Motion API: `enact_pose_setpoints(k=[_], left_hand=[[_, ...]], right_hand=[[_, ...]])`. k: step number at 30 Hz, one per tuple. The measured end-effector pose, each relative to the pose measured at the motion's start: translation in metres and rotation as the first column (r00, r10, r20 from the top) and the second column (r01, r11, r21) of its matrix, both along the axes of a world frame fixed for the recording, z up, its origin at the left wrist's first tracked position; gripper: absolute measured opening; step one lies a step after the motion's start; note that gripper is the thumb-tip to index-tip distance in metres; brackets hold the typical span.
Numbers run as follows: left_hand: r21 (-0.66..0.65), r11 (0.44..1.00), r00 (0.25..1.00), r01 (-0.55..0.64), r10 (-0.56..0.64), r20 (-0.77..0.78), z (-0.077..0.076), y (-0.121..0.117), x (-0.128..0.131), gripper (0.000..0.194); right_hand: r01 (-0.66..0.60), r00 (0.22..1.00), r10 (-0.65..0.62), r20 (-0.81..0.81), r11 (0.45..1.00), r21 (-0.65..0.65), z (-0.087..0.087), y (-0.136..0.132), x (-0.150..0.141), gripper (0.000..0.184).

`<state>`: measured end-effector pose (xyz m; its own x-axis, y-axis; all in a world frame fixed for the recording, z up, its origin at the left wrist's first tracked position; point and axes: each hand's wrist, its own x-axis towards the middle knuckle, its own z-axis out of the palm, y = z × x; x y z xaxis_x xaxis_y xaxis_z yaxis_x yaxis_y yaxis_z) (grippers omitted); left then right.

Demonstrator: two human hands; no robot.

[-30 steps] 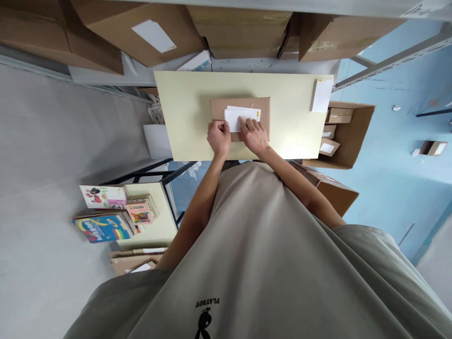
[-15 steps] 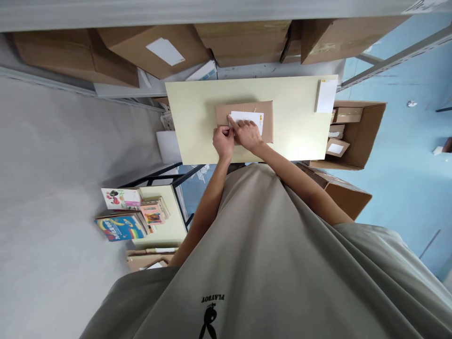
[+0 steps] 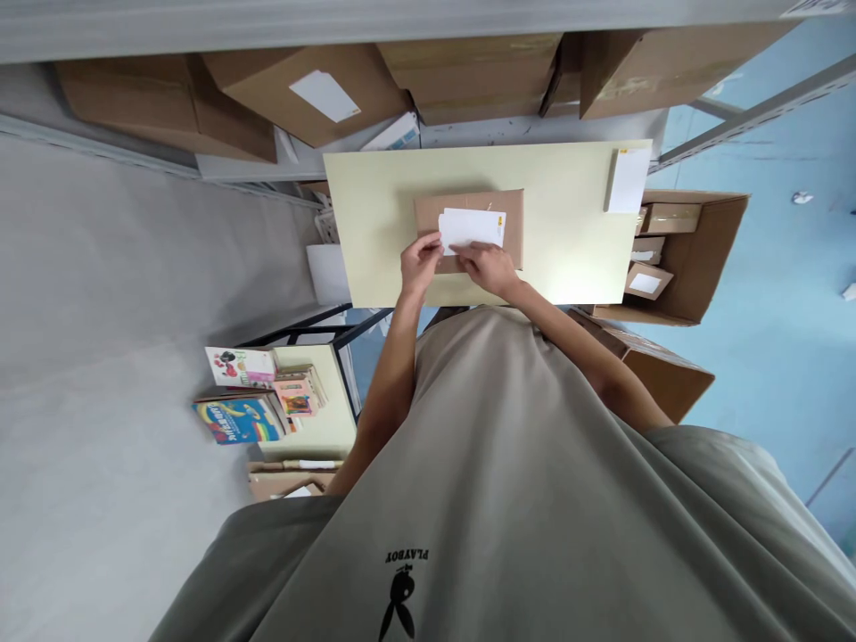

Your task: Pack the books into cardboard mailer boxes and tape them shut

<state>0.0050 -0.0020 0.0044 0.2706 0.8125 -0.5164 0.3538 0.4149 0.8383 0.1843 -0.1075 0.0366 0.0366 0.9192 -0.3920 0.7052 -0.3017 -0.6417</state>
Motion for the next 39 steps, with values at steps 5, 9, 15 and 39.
enact_pose_setpoints(k=[5,9,15,39], left_hand=[[-0.058,0.987,0.965,0.151,-0.135,0.227,0.041,-0.014,-0.006,0.041],[0.02,0.983,0.956,0.18,-0.18,0.23,0.059,-0.022,-0.002,0.038],[0.116,0.963,0.934,0.245,-0.266,0.236,0.069,-0.025,-0.003,0.036],[0.159,0.94,0.906,0.303,-0.336,0.257,0.099,-0.026,-0.006,0.032]], right_hand=[[0.455,0.805,-0.345,-0.482,0.882,0.127,0.005,0.005,0.004,0.046],[0.551,0.71,-0.363,-0.604,0.82,0.155,0.026,0.001,0.002,0.047],[0.564,0.672,-0.364,-0.645,0.815,0.129,0.034,0.0,0.003,0.033],[0.54,0.554,-0.366,-0.747,0.842,-0.012,0.064,-0.005,0.009,0.045]])
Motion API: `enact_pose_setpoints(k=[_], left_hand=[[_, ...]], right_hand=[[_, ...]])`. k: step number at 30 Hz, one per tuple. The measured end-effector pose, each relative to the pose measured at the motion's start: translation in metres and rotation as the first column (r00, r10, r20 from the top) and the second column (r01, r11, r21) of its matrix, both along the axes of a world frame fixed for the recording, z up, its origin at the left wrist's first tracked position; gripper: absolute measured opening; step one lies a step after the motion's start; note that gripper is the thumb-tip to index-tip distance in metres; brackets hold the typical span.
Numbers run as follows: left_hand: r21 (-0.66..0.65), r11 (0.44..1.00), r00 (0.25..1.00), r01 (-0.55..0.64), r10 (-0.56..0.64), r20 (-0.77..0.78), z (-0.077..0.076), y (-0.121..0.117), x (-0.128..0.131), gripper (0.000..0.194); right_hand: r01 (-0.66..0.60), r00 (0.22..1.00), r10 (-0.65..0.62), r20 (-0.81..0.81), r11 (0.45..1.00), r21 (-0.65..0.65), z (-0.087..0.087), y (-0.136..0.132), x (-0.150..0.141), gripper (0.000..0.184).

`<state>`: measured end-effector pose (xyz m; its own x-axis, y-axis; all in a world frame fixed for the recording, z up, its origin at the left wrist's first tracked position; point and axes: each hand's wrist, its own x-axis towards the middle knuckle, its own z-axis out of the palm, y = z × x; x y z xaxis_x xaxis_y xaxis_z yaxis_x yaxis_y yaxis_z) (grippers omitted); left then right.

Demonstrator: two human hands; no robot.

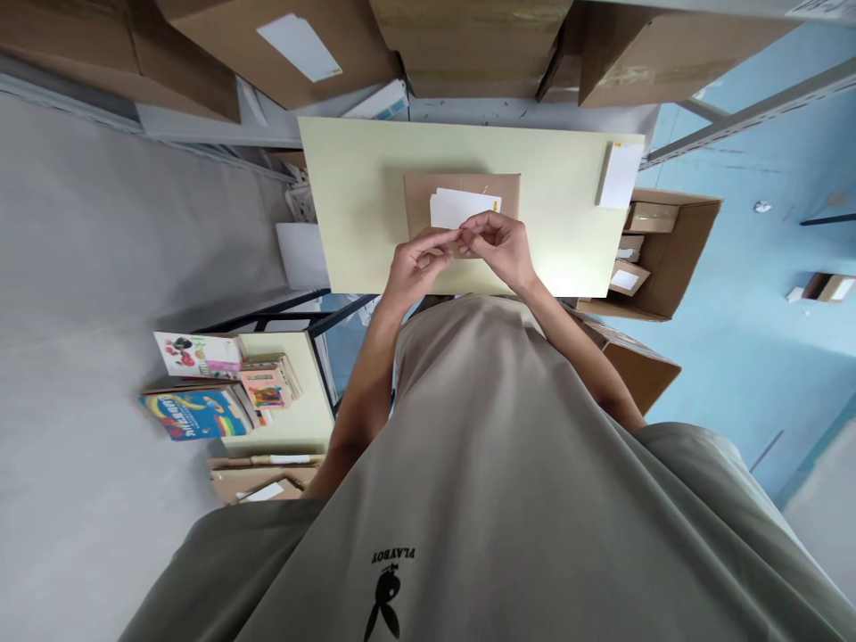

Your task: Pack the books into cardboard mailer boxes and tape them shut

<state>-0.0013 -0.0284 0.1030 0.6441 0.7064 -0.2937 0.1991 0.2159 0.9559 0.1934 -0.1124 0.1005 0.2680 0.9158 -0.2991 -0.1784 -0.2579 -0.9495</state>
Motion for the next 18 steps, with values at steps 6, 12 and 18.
enact_pose_setpoints(k=[6,12,18], left_hand=[[0.008,1.0,1.0,0.012,-0.012,-0.016,0.0043,-0.0028,-0.0001,0.033],[0.04,0.998,0.999,0.041,-0.042,0.016,0.0039,-0.0016,-0.0053,0.032],[0.028,0.999,0.999,0.035,-0.036,0.035,0.0053,-0.0043,-0.0041,0.032]], right_hand=[[-0.004,1.0,0.004,0.011,1.0,0.011,-0.0026,-0.0007,-0.0014,0.051],[0.01,1.0,-0.011,0.016,0.999,0.034,-0.0012,-0.0035,-0.0022,0.045],[0.021,0.999,-0.021,0.041,1.0,0.021,-0.0012,-0.0032,-0.0079,0.041]])
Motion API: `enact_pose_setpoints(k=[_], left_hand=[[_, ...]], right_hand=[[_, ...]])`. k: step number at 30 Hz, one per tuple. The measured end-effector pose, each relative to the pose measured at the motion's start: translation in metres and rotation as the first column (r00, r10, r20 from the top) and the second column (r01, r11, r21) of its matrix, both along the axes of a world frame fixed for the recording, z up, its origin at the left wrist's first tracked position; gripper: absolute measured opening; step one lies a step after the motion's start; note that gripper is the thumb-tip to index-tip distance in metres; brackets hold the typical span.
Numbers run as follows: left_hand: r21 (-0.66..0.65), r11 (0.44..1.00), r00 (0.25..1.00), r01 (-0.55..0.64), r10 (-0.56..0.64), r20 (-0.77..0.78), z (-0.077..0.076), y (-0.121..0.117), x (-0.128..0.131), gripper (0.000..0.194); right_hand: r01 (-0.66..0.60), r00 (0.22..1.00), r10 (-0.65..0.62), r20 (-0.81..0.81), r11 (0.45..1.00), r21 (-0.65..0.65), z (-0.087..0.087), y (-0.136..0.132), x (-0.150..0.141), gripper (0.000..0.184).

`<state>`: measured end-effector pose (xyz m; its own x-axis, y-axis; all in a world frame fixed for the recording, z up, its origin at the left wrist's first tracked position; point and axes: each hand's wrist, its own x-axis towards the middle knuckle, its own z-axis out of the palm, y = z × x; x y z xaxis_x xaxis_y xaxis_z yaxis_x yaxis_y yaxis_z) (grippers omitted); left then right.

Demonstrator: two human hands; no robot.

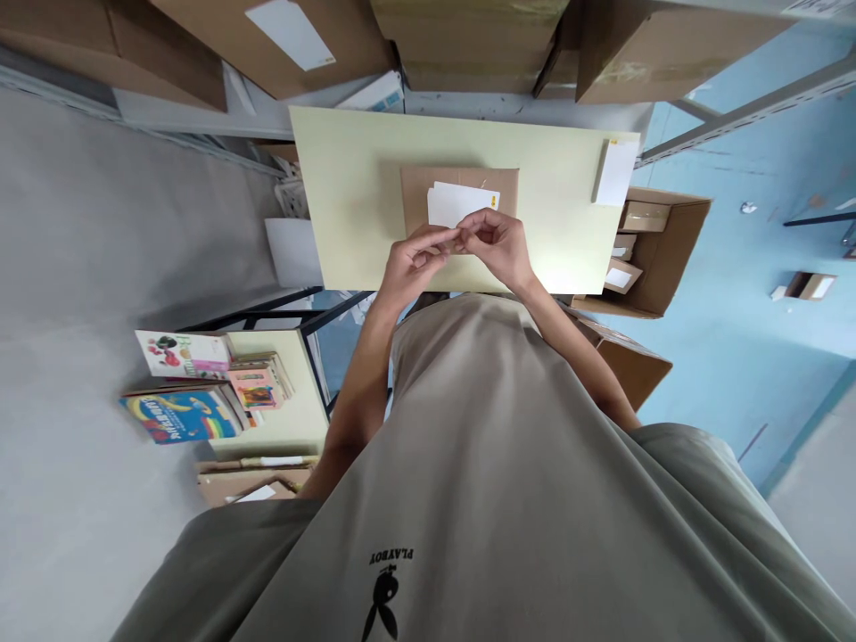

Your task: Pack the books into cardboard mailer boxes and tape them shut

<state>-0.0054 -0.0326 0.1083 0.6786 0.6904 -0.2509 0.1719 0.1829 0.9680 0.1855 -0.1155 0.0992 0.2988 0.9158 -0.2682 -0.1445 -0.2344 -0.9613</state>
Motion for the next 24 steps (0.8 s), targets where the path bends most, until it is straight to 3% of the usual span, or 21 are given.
enact_pose_setpoints(k=[4,9,11,13,15,17,19,24], left_hand=[[0.034,0.997,0.993,-0.075,0.078,-0.087,-0.013,0.004,-0.01,0.034],[0.135,0.944,0.888,-0.301,0.329,-0.323,-0.064,0.024,-0.049,0.043],[0.078,0.949,0.86,-0.306,0.311,-0.405,-0.086,0.028,-0.062,0.042],[-0.004,0.967,0.867,-0.256,0.228,-0.443,-0.102,0.027,-0.069,0.039],[-0.07,0.981,0.891,-0.179,0.132,-0.435,-0.111,0.024,-0.069,0.052],[-0.084,0.989,0.905,-0.12,0.074,-0.418,-0.113,0.022,-0.065,0.057],[-0.026,0.994,0.91,-0.103,0.083,-0.405,-0.107,0.023,-0.061,0.046],[0.172,0.98,0.943,-0.101,0.15,-0.298,-0.076,0.036,-0.054,0.022]], right_hand=[[0.065,0.99,-0.055,0.126,0.995,-0.074,-0.016,-0.013,0.016,0.041],[0.361,0.867,-0.225,0.444,0.898,-0.251,-0.046,-0.061,0.062,0.043],[0.407,0.841,-0.22,0.494,0.859,-0.31,-0.061,-0.081,0.071,0.041],[0.369,0.881,-0.192,0.433,0.851,-0.374,-0.076,-0.094,0.068,0.041],[0.308,0.929,-0.177,0.325,0.856,-0.415,-0.088,-0.1,0.055,0.051],[0.303,0.94,-0.2,0.275,0.859,-0.413,-0.096,-0.1,0.041,0.059],[0.363,0.917,-0.263,0.3,0.862,-0.353,-0.095,-0.098,0.033,0.059],[0.515,0.786,-0.4,0.472,0.845,-0.142,-0.058,-0.094,0.047,0.067]])
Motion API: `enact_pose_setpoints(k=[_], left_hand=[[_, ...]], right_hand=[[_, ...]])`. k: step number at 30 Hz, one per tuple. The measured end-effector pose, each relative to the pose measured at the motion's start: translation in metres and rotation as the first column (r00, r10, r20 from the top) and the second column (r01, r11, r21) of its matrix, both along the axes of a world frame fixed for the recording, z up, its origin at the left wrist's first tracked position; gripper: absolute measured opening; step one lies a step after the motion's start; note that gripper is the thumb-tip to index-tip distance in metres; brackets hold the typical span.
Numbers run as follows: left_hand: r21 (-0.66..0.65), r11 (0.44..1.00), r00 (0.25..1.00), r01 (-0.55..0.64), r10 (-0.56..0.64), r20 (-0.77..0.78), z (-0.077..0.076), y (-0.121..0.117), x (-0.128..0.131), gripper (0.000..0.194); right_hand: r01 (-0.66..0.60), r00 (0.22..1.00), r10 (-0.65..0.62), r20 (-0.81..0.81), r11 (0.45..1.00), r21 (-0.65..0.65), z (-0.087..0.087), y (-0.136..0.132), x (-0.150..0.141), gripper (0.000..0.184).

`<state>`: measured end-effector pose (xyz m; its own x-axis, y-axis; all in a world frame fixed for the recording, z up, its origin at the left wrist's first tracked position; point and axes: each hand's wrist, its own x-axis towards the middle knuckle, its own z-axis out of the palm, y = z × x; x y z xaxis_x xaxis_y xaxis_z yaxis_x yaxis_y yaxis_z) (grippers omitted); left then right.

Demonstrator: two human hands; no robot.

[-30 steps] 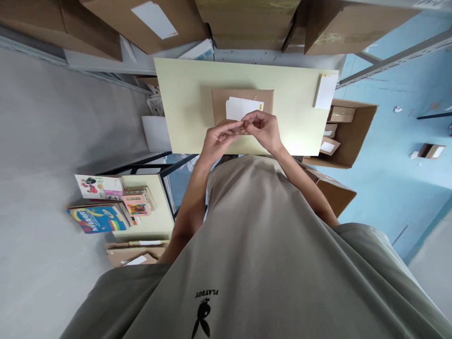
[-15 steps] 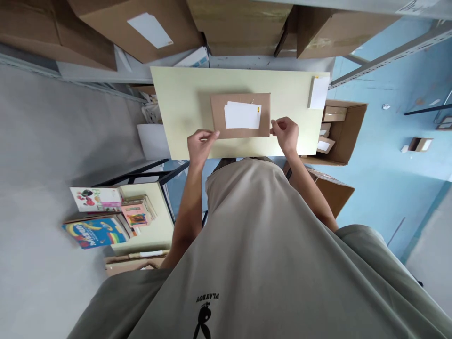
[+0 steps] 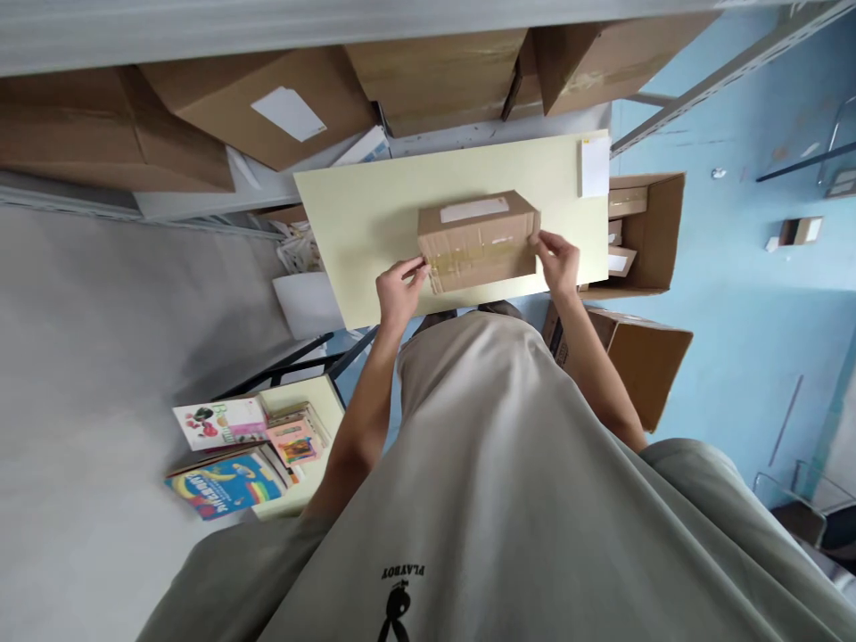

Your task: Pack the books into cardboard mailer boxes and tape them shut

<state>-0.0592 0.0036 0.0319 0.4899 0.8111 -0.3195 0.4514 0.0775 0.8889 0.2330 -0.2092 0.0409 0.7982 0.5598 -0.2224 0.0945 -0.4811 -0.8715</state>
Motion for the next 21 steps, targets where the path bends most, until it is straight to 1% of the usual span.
enact_pose_setpoints(k=[2,4,6,8,11,14,16,18,20,21], left_hand=[[0.002,1.0,1.0,0.015,-0.015,0.021,0.008,0.002,0.004,0.022],[-0.021,0.999,1.0,0.024,-0.024,0.005,0.009,-0.001,0.006,0.021],[-0.061,0.997,0.998,0.043,-0.046,-0.039,0.004,-0.006,0.006,0.017],[-0.111,0.991,0.994,0.071,-0.079,-0.071,-0.003,-0.012,0.004,0.017],[-0.151,0.985,0.991,0.084,-0.098,-0.089,-0.008,-0.02,-0.004,0.025],[-0.178,0.98,0.988,0.088,-0.109,-0.114,-0.003,-0.024,-0.009,0.034],[-0.175,0.98,0.98,0.098,-0.126,-0.154,0.003,-0.025,-0.009,0.032],[-0.124,0.986,0.969,0.108,-0.133,-0.209,0.01,-0.025,-0.004,0.026],[-0.072,0.989,0.961,0.131,-0.145,-0.234,0.017,-0.026,0.007,0.023],[-0.066,0.987,0.961,0.146,-0.158,-0.226,0.021,-0.028,0.015,0.024]], right_hand=[[0.023,0.992,-0.015,0.124,0.998,-0.059,0.015,0.0,0.008,0.067],[0.038,0.981,-0.009,0.196,0.989,-0.144,0.022,-0.003,0.009,0.065],[0.057,0.982,-0.013,0.191,0.972,-0.226,0.019,-0.009,0.003,0.065],[0.076,0.992,-0.048,0.118,0.964,-0.253,0.009,-0.019,-0.007,0.066],[0.13,0.991,-0.136,-0.021,0.977,-0.169,-0.003,-0.037,-0.025,0.072],[0.209,0.973,-0.216,-0.081,0.974,-0.087,-0.004,-0.051,-0.048,0.08],[0.239,0.965,-0.244,-0.092,0.969,-0.067,0.001,-0.059,-0.063,0.077],[0.262,0.959,-0.267,-0.096,0.963,-0.06,0.01,-0.067,-0.075,0.07],[0.296,0.95,-0.299,-0.088,0.954,-0.052,0.02,-0.078,-0.078,0.062],[0.318,0.944,-0.32,-0.081,0.947,-0.041,0.025,-0.084,-0.076,0.059]])
